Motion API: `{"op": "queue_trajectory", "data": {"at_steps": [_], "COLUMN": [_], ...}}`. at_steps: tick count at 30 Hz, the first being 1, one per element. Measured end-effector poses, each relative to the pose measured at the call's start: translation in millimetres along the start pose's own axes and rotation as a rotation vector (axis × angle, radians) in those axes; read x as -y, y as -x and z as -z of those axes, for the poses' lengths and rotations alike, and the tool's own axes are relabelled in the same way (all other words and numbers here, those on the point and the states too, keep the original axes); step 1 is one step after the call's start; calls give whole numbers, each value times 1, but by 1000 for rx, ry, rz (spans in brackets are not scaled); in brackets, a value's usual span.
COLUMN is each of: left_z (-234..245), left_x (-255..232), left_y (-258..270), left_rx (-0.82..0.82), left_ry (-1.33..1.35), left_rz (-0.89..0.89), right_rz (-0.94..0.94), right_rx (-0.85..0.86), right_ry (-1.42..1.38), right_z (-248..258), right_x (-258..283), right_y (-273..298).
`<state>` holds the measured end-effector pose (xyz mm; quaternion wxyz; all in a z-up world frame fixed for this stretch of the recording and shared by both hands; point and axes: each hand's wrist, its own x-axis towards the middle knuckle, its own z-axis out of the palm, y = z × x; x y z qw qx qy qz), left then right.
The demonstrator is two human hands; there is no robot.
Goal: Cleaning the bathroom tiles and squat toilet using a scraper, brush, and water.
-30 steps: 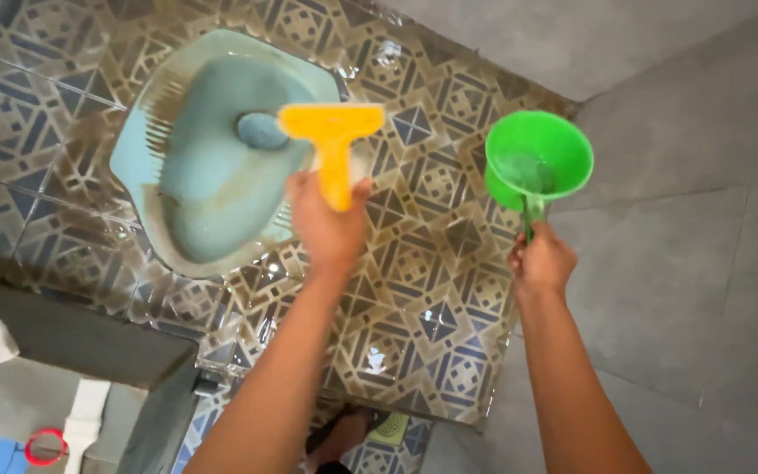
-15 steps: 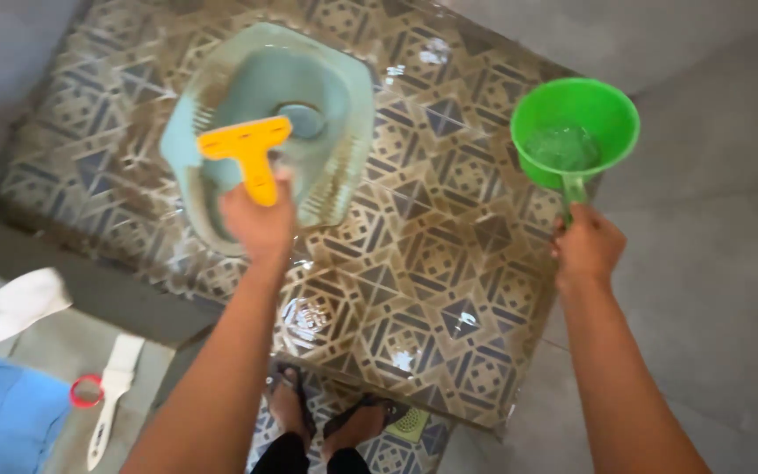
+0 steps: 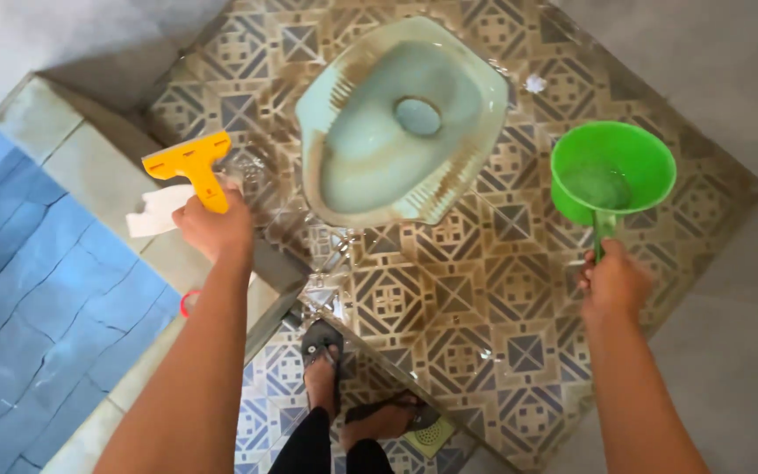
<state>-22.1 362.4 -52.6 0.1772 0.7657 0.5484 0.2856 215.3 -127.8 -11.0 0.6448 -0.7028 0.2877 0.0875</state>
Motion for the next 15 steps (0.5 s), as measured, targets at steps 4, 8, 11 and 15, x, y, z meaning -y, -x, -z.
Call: {"op": "queue_trajectory", "data": {"at_steps": [4,8,11,15], "left_z": [6,9,4,5], "left_x": [33,61,79,92], "left_y": [-5,-9,-11,-15], "left_rx": [-13,-90,-66,-64], "left_ry": [-28,-10,-43,0], "left_rz": [124,173,281,264], "right_rz": [-31,-21,-10,-4], "right_rx": [88,204,245,244], "right_ry": [-67,-85,-76,-78], "right_z": [-33,-61,-73,-78], "right_x": [-2,6,11,3], "right_y": [12,30,35,26]}}
